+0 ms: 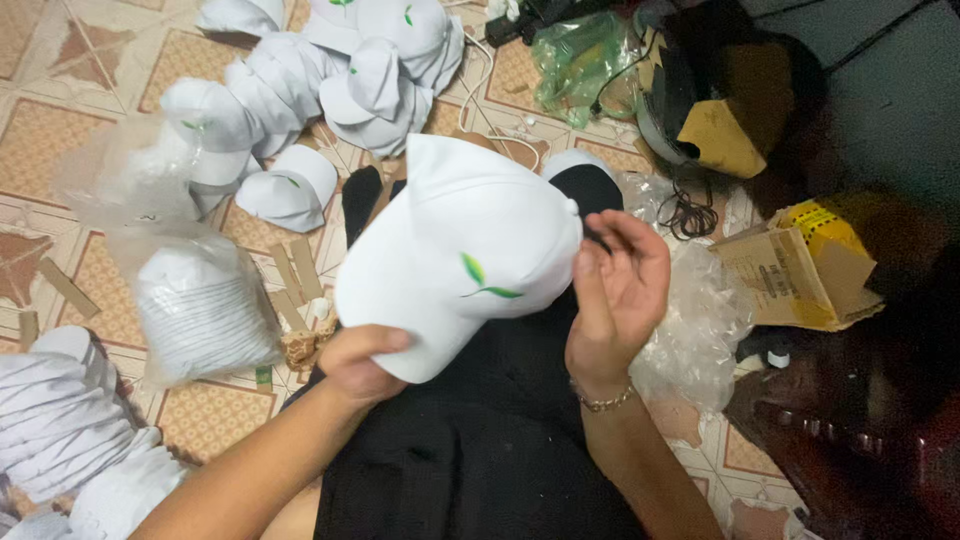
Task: The person sits on the floor and processes white baseball caps one by one. They use a hairdryer to heat the logo, wipe the inside with a cloth, insert a cardboard piece, spray the logo, and repeat the heating and wiping steps.
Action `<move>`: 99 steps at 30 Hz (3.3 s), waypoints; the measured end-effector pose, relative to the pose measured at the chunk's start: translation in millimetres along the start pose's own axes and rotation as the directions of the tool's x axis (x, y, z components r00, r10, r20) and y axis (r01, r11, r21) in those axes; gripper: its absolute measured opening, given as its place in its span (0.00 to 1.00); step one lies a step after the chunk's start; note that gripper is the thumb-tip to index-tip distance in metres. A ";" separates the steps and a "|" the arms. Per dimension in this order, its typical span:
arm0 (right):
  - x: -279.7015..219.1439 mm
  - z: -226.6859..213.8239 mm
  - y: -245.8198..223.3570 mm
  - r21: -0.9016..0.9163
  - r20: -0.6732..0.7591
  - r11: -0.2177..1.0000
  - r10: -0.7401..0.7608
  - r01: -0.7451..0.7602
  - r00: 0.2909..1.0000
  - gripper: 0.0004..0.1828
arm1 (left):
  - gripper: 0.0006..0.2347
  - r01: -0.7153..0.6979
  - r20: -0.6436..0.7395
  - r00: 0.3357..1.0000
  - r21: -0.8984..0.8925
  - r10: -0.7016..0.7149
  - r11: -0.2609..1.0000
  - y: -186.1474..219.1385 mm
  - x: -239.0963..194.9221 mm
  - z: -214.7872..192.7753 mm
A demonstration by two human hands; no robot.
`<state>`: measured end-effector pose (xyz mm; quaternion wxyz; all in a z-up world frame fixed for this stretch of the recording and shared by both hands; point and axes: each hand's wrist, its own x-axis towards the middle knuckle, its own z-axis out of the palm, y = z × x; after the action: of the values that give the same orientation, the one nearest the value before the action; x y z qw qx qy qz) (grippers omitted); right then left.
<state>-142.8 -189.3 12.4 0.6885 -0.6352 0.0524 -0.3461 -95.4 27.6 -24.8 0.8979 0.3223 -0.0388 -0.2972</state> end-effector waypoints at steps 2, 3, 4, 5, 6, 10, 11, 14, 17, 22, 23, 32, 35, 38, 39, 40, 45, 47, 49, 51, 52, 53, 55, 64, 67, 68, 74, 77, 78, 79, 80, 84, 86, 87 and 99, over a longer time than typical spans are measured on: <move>-2.9 -3.9 15.7 0.017 -0.112 0.984 0.176 -0.175 0.978 0.26 | 0.39 -0.026 -0.055 0.998 -0.186 0.016 0.982 3.7 -7.5 -10.0; -4.9 -5.7 23.3 0.143 -0.031 0.949 0.287 -0.280 0.957 0.26 | 0.38 -0.024 -0.052 0.999 -0.202 0.014 0.979 4.2 -8.1 -13.5; -7.6 -6.6 30.2 0.257 0.064 0.886 0.382 -0.385 0.922 0.27 | 0.38 -0.023 -0.048 0.999 -0.217 0.012 0.976 4.5 -7.8 -16.6; -11.4 -7.8 35.7 0.353 0.167 0.797 0.462 -0.490 0.871 0.28 | 0.37 -0.018 -0.047 0.999 -0.234 0.008 0.972 2.6 -7.6 -18.7; -15.2 -8.0 40.5 0.436 0.196 0.721 0.508 -0.539 0.839 0.29 | 0.37 -0.016 -0.052 0.999 -0.255 0.003 0.967 -1.3 -6.6 -20.2; -23.0 -8.7 51.6 0.521 0.233 0.589 0.598 -0.618 0.767 0.31 | 0.39 0.060 -0.028 0.997 -0.257 -0.069 0.965 -22.4 -6.7 -25.1; -21.8 -10.1 54.5 0.491 0.214 0.612 0.605 -0.620 0.767 0.30 | 0.40 0.096 -0.009 0.995 -0.234 -0.101 0.967 -26.5 -7.2 -26.8; -16.6 -22.7 66.8 0.443 0.193 0.668 0.581 -0.598 0.791 0.32 | 0.43 0.228 0.202 0.955 -0.037 -0.216 0.973 -28.4 -5.3 -36.0; -24.8 -47.5 86.6 0.591 0.265 0.534 0.579 -0.605 0.771 0.37 | 0.52 0.292 0.579 0.796 -0.116 -0.174 0.949 -20.6 -6.5 -41.7; -48.6 -75.4 129.7 0.646 0.353 0.399 0.599 -0.650 0.719 0.40 | 0.45 0.389 -0.018 0.919 -0.124 -0.394 0.913 -5.6 10.8 -29.8; -53.2 -78.9 136.2 0.614 0.328 0.479 0.569 -0.628 0.754 0.35 | 0.43 0.378 -0.230 0.900 -0.017 -0.371 0.926 -8.2 14.2 -27.2; -48.8 -77.0 124.2 0.512 0.353 0.610 0.493 -0.605 0.795 0.37 | 0.36 0.420 0.483 0.830 -0.215 -0.278 0.882 -5.7 38.6 -54.2; -45.8 -70.9 111.1 0.519 0.320 0.606 0.517 -0.603 0.794 0.38 | 0.33 0.304 0.353 0.848 0.287 -0.395 0.909 -5.9 58.0 -76.7; -47.3 -57.5 111.2 0.537 0.324 0.575 0.535 -0.617 0.780 0.40 | 0.32 0.421 0.200 0.869 0.180 -0.453 0.889 -22.5 64.0 -103.3; -49.0 -52.4 111.9 0.546 0.332 0.559 0.540 -0.625 0.773 0.40 | 0.32 0.406 0.226 0.871 0.171 -0.437 0.898 -29.6 66.4 -109.1; -46.5 -48.7 112.0 0.558 0.310 0.558 0.547 -0.615 0.778 0.40 | 0.33 0.391 0.251 0.871 0.161 -0.421 0.906 -34.2 72.2 -112.8; -5.2 -41.4 104.2 0.573 0.068 0.569 0.684 -0.589 0.727 0.43 | 0.45 0.232 -0.157 0.945 -0.303 -0.289 0.924 -44.0 58.5 -90.5; 12.8 -36.6 103.3 0.521 -0.061 0.650 0.675 -0.553 0.735 0.42 | 0.51 0.343 0.410 0.906 -0.565 -0.106 0.750 -42.7 43.9 -69.4; 32.4 -31.2 109.2 0.489 -0.145 0.750 0.573 -0.445 0.806 0.40 | 0.55 0.245 0.304 0.947 -0.462 -0.107 0.852 -42.4 43.7 -47.5; 49.5 -24.6 115.2 0.407 -0.168 0.848 0.435 -0.339 0.885 0.38 | 0.46 0.155 0.276 0.960 -0.437 -0.032 0.886 -39.2 46.9 -26.0; 58.4 -20.2 116.2 0.411 -0.168 0.832 0.471 -0.373 0.866 0.37 | 0.41 0.110 0.270 0.963 -0.421 0.009 0.900 -35.6 53.0 -16.1; 68.0 -19.0 115.7 0.412 -0.163 0.816 0.505 -0.406 0.848 0.37 | 0.38 0.111 0.194 0.980 -0.324 -0.049 0.939 -30.3 59.7 -6.0; 83.2 -15.5 110.2 0.481 -0.098 0.742 0.576 -0.468 0.812 0.36 | 0.35 0.134 0.005 0.991 -0.132 -0.134 0.982 -12.7 70.5 5.1; 115.1 -128.4 88.3 -0.499 -0.057 0.836 0.229 -0.227 0.972 0.13 | 0.29 -0.574 -0.271 0.797 -0.063 0.540 0.816 159.5 136.7 -125.1; 109.1 -168.8 119.2 -0.685 -0.226 0.590 0.385 -0.427 0.895 0.12 | 0.26 -0.576 -0.367 0.769 -0.042 0.523 0.817 180.5 156.2 -201.7; 107.4 -178.1 131.0 -0.693 -0.314 0.482 0.467 -0.536 0.826 0.13 | 0.25 -0.547 -0.434 0.764 -0.042 0.478 0.836 178.3 163.5 -225.9; 90.2 -220.2 206.4 -0.912 -0.043 0.332 0.507 -0.241 0.861 0.12 | 0.24 -0.360 -0.552 0.808 -0.183 0.207 0.915 114.0 234.0 -338.8; 80.3 -244.6 244.0 -0.815 0.051 0.525 0.487 -0.246 0.872 0.13 | 0.23 -0.403 -0.559 0.801 -0.238 0.215 0.884 91.9 284.6 -380.8; 79.4 -251.7 256.0 -0.832 0.016 0.480 0.525 -0.280 0.851 0.14 | 0.23 -0.416 -0.561 0.797 -0.243 0.223 0.876 88.4 302.3 -394.1; 79.7 -256.1 268.3 -0.845 -0.019 0.433 0.561 -0.313 0.828 0.15 | 0.23 -0.431 -0.565 0.792 -0.245 0.233 0.869 86.8 319.0 -407.3; 80.3 -259.4 278.7 -0.857 -0.055 0.384 0.594 -0.343 0.803 0.16 | 0.24 -0.423 -0.546 0.797 -0.197 0.259 0.885 84.6 331.6 -420.6; 91.2 -257.8 287.7 -0.913 -0.033 0.274 0.688 -0.302 0.725 0.16 | 0.23 -0.159 -0.762 0.581 0.236 0.284 0.959 45.4 337.0 -462.7; 112.9 -251.3 291.4 -0.933 -0.019 0.233 0.729 -0.274 0.684 0.16 | 0.18 0.020 -0.770 0.389 0.557 0.506 0.831 7.1 306.4 -470.3; 117.4 -242.9 301.0 -0.935 0.003 0.241 0.736 -0.258 0.676 0.16 | 0.14 -0.020 -0.639 0.349 0.727 0.686 0.687 -5.9 287.1 -468.1; 94.1 -225.5 287.5 -0.967 0.065 0.217 0.713 -0.131 0.698 0.16 | 0.12 0.614 -0.591 0.562 0.767 0.579 0.187 9.0 69.1 -428.3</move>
<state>-69.3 -442.9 -257.2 0.2656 -0.9252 0.2331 0.1386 77.8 232.5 -365.8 0.3578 0.9093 0.2116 -0.0193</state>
